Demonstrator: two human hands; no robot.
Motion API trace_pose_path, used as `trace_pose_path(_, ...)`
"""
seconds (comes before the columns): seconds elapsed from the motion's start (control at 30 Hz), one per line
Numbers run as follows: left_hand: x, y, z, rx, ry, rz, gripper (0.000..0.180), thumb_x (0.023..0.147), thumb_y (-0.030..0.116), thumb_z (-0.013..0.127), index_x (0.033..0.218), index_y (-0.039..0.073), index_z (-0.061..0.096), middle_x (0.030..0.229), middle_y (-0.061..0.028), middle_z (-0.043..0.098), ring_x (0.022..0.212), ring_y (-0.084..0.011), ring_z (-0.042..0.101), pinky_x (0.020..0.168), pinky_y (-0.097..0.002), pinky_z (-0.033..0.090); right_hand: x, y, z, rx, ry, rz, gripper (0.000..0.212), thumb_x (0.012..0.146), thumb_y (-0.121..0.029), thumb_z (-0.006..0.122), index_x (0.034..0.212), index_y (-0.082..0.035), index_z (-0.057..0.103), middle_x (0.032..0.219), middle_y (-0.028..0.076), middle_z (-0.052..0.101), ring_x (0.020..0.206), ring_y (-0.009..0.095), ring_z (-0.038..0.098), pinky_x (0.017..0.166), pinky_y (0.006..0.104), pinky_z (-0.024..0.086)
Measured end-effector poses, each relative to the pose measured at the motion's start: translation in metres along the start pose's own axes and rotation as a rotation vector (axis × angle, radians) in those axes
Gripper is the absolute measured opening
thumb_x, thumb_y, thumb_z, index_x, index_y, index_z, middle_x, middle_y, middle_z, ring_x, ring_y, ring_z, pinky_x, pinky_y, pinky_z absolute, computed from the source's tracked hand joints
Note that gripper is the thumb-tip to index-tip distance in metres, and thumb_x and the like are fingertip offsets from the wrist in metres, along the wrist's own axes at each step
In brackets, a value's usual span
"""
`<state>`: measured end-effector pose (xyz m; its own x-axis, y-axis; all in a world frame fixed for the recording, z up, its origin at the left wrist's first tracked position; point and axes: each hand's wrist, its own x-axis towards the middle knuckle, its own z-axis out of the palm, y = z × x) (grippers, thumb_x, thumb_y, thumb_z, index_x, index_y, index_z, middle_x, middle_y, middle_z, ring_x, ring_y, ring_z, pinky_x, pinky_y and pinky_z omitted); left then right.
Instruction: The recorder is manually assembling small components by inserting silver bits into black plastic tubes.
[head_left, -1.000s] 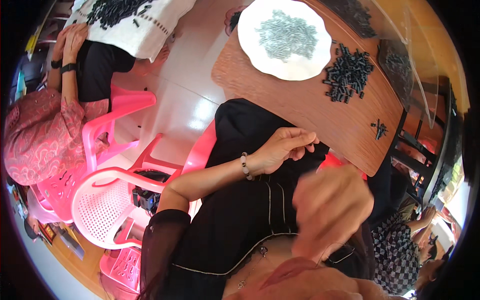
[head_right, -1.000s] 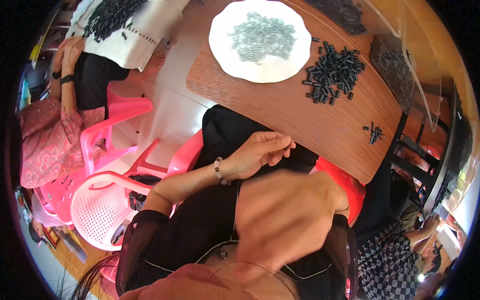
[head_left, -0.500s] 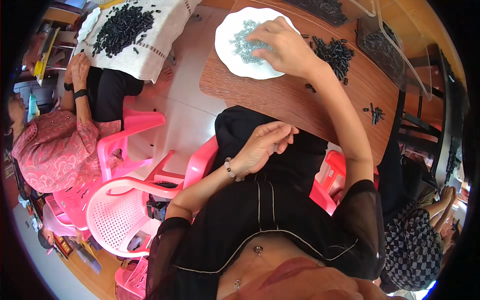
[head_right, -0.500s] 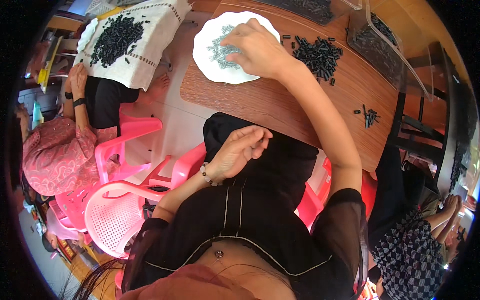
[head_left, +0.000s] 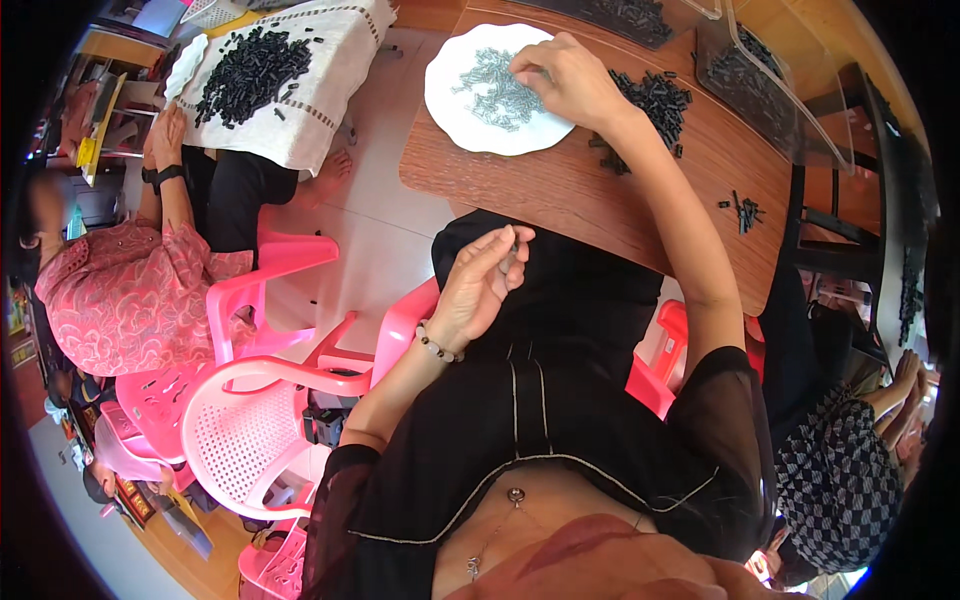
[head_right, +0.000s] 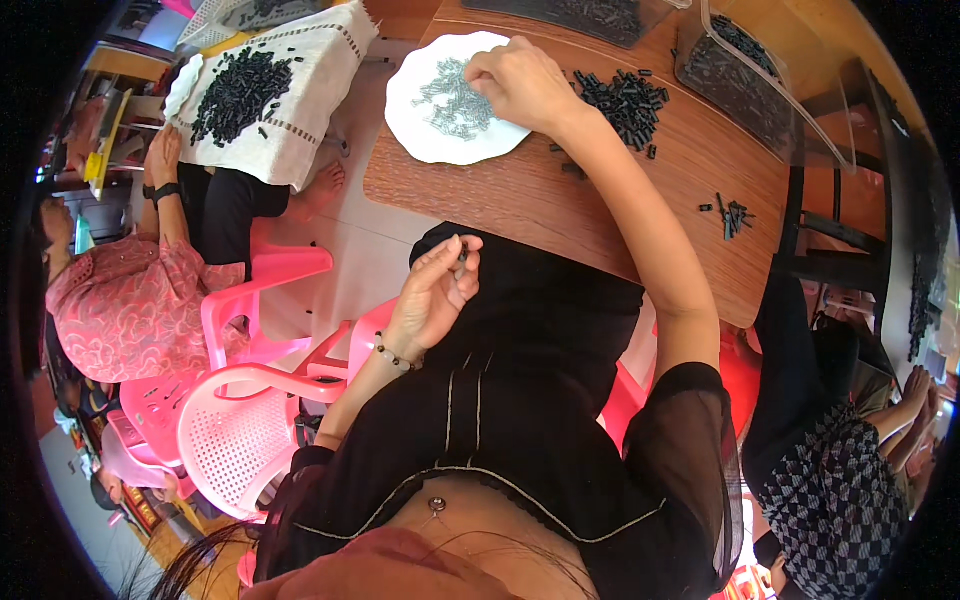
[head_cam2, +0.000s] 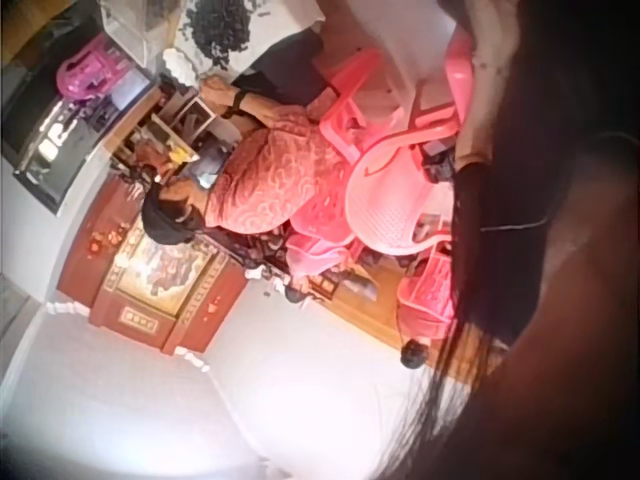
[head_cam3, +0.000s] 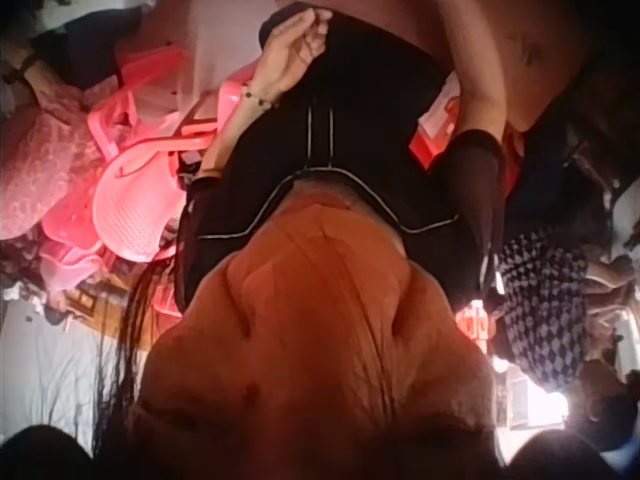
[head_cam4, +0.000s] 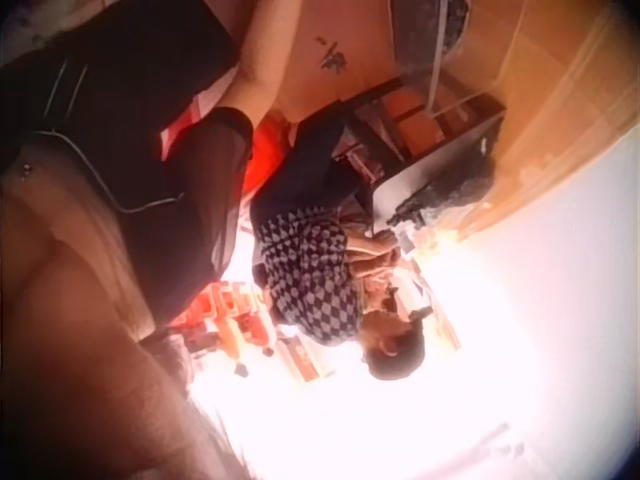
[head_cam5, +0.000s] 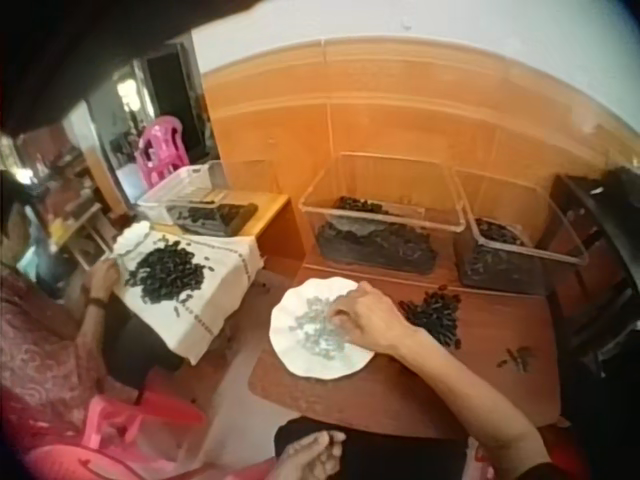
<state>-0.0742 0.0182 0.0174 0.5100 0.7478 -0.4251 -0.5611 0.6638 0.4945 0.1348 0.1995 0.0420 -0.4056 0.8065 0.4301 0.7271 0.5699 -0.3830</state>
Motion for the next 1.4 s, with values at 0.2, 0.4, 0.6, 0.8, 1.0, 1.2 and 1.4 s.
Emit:
trace_pose_path(0.2, 0.013, 0.013, 0.013, 0.01, -0.019, 0.022, 0.029, 0.098, 0.026, 0.055, 0.108, 0.0, 0.063, 0.082, 0.0008, 0.059, 0.064, -0.0046, 0.049, 0.06, -0.0187, 0.041, -0.01, 0.004, 0.004, -0.109, -0.04, 0.067, 0.011, 0.081, -0.01, 0.066, 0.092, -0.008, 0.069, 0.08, 0.009, 0.068, 0.085, 0.029, 0.059, 0.077, 0.0405, 0.048)
trace_pose_path(0.4, 0.021, 0.014, 0.016, 0.019, -0.025, 0.017, 0.028, 0.097, 0.025, 0.057, 0.108, 0.0, 0.064, 0.083, 0.0001, 0.06, 0.063, -0.0046, 0.05, 0.062, -0.0176, 0.043, -0.008, 0.006, 0.01, -0.109, -0.054, 0.053, 0.009, 0.08, -0.011, 0.067, 0.089, -0.009, 0.068, 0.079, 0.01, 0.068, 0.083, 0.03, 0.059, 0.076, 0.0413, 0.048)
trace_pose_path(0.6, 0.023, 0.019, 0.02, 0.033, -0.002, 0.024, 0.03, 0.097, 0.027, 0.057, 0.108, -0.001, 0.061, 0.083, -0.0008, 0.057, 0.066, -0.0073, 0.048, 0.063, -0.0209, 0.041, -0.011, 0.002, 0.01, -0.134, -0.027, 0.074, 0.007, 0.08, -0.011, 0.066, 0.086, -0.008, 0.067, 0.076, 0.009, 0.066, 0.082, 0.031, 0.06, 0.075, 0.0417, 0.048)
trace_pose_path(0.8, 0.026, 0.026, 0.021, 0.028, -0.025, 0.072, 0.028, 0.096, 0.024, 0.058, 0.108, -0.001, 0.063, 0.082, -0.0005, 0.06, 0.064, -0.0048, 0.05, 0.061, -0.0186, 0.043, -0.01, -0.005, 0.002, -0.022, -0.041, 0.174, 0.008, 0.081, -0.013, 0.066, 0.086, -0.007, 0.067, 0.077, 0.009, 0.067, 0.082, 0.03, 0.06, 0.075, 0.0409, 0.049)
trace_pose_path(1.0, 0.036, 0.043, 0.026, 0.042, -0.004, 0.169, 0.028, 0.095, 0.022, 0.058, 0.107, -0.003, 0.064, 0.081, -0.0013, 0.06, 0.063, -0.005, 0.05, 0.059, -0.0177, 0.043, -0.016, -0.004, -0.002, 0.018, -0.011, 0.154, 0.009, 0.081, -0.012, 0.065, 0.088, -0.007, 0.068, 0.078, 0.01, 0.067, 0.083, 0.03, 0.06, 0.075, 0.041, 0.049)
trace_pose_path(1.2, 0.046, 0.051, 0.026, 0.075, 0.012, 0.228, 0.026, 0.095, 0.021, 0.059, 0.105, -0.003, 0.064, 0.081, -0.0009, 0.061, 0.062, -0.0042, 0.049, 0.06, -0.0168, 0.043, -0.016, -0.003, 0.006, -0.133, -0.076, 0.117, 0.009, 0.08, -0.011, 0.065, 0.088, -0.008, 0.068, 0.077, 0.009, 0.068, 0.082, 0.03, 0.06, 0.075, 0.0424, 0.049)
trace_pose_path(1.4, 0.056, 0.064, 0.025, 0.161, 0.047, 0.288, 0.026, 0.094, 0.021, 0.06, 0.106, -0.001, 0.065, 0.078, 0.0009, 0.061, 0.06, -0.0028, 0.048, 0.059, -0.0157, 0.041, -0.016, -0.003, 0.005, 0.089, -0.029, 0.207, 0.011, 0.083, -0.015, 0.065, 0.09, -0.006, 0.069, 0.076, 0.008, 0.067, 0.074, 0.022, 0.061, 0.069, 0.0355, 0.049)
